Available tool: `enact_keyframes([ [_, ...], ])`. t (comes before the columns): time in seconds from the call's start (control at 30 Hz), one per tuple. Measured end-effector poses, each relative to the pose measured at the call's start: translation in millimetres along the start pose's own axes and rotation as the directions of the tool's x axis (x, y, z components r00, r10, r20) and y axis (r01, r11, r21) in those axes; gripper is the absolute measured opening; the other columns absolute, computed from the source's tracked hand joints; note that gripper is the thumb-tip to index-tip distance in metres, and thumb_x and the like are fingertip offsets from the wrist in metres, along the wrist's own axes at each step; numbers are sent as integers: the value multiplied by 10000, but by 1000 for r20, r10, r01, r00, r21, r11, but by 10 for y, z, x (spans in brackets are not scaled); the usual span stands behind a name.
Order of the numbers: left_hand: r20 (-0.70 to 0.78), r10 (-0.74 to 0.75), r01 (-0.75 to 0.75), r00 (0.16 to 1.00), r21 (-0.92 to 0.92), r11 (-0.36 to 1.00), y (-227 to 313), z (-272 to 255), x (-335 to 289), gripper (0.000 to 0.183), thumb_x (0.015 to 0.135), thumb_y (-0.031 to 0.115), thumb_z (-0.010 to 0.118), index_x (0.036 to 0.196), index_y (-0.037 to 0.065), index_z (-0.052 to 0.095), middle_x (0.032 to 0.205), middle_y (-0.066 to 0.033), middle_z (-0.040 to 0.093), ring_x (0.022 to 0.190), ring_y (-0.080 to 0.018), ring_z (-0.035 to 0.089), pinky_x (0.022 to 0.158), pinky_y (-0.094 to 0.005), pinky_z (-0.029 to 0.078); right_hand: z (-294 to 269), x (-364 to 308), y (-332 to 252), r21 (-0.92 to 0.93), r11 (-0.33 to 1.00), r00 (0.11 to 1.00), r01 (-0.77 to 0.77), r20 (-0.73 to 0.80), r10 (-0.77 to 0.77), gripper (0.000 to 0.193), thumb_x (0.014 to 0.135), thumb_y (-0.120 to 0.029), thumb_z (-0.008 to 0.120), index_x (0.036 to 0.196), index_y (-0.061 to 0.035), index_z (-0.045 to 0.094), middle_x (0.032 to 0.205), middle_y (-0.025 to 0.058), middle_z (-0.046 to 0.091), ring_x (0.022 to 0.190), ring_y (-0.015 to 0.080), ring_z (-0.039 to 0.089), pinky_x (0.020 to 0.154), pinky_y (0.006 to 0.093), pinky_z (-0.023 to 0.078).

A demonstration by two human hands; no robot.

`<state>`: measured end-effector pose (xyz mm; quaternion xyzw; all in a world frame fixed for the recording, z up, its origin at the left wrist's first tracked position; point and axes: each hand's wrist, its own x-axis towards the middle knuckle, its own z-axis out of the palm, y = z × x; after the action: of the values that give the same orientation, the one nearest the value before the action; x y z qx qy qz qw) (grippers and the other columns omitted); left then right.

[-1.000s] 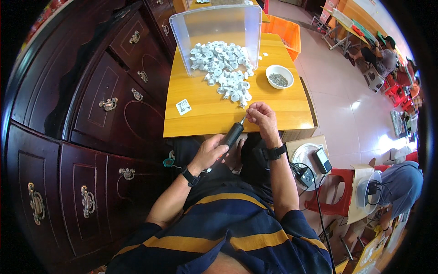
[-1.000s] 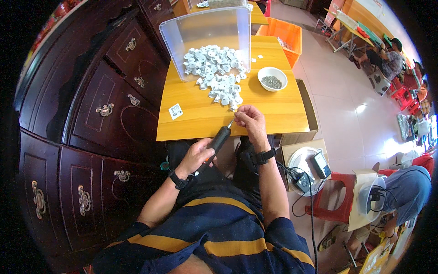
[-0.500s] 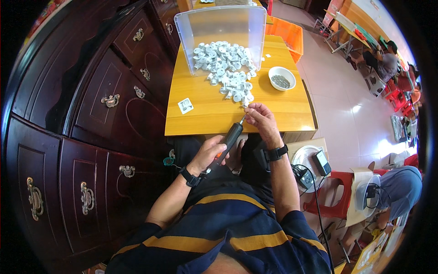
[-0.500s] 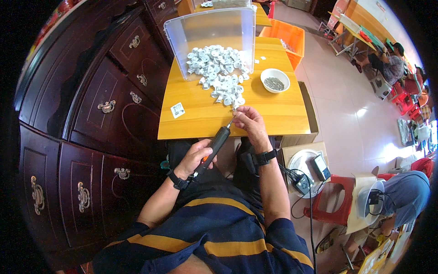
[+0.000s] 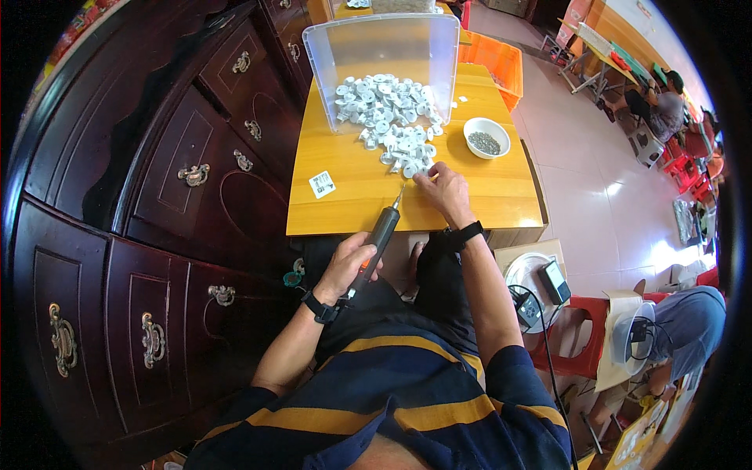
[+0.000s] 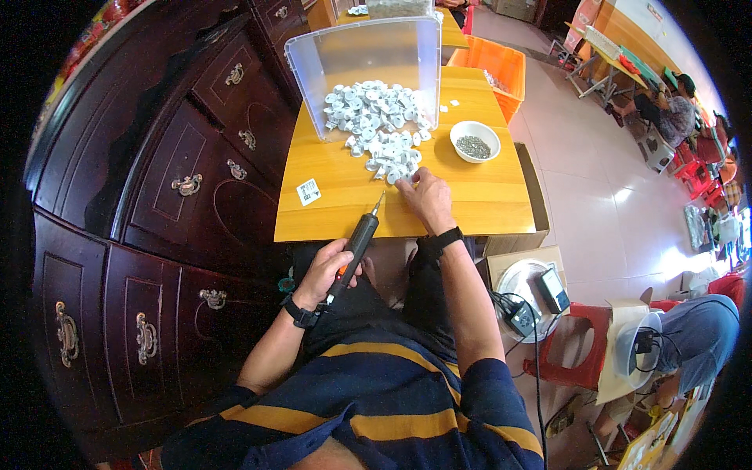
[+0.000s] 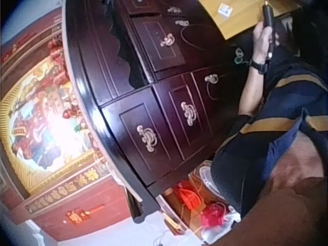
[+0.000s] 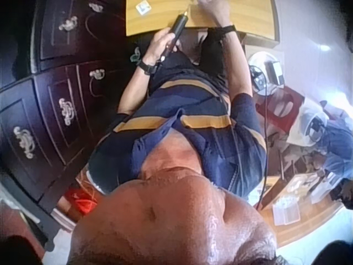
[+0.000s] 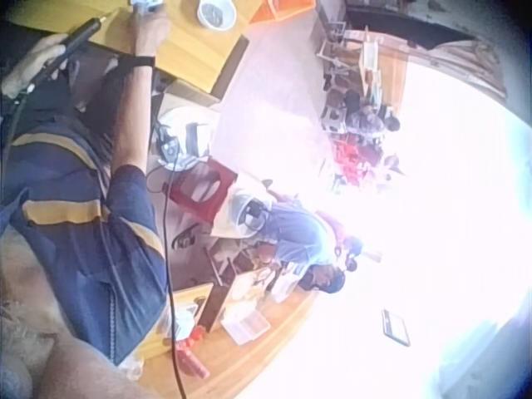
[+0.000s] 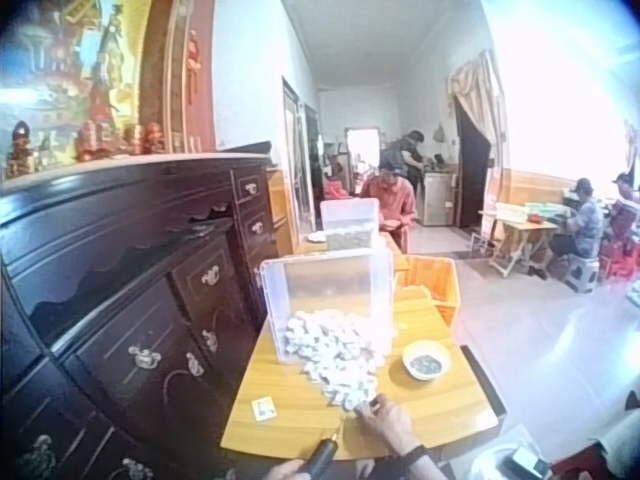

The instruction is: Assembling small plastic components using a power screwdriver.

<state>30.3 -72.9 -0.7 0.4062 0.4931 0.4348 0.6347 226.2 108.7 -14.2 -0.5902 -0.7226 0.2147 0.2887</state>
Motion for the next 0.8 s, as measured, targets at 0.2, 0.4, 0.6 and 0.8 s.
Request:
enact_keyframes([
  [0.2,1,-10,10,1000,32,999,-9,26,1,274,933,212,502,1102,2,551,774,-47,600,617,-109,592,572,-236,505,-92,-13,126,341,937,976,-79,216,3,261,835,-234,665,1011,-42,672,764,135,666,710,227,670,667,339,530],
  [0.4,-7,16,-16,1000,62,998,-32,137,64,295,926,205,526,1127,-7,560,791,-44,595,630,-99,587,575,-237,502,-95,-199,334,692,710,979,-129,203,-20,213,861,-11,603,1069,-46,637,827,33,620,710,101,624,628,229,501],
  [0.6,44,-35,27,998,180,983,26,208,121,323,946,229,520,1150,-21,538,782,-43,606,637,-95,594,583,-226,505,-121,-303,263,743,644,978,-182,202,45,206,873,-38,606,1077,-10,620,827,43,633,713,102,616,653,228,504],
  [0.8,-1,-21,21,1000,158,987,23,258,149,326,924,241,556,1119,-19,582,742,-40,602,578,-100,579,537,-239,485,-19,-321,359,756,628,980,-183,195,51,190,910,-65,597,1087,-4,632,818,48,658,710,95,605,659,222,506],
])
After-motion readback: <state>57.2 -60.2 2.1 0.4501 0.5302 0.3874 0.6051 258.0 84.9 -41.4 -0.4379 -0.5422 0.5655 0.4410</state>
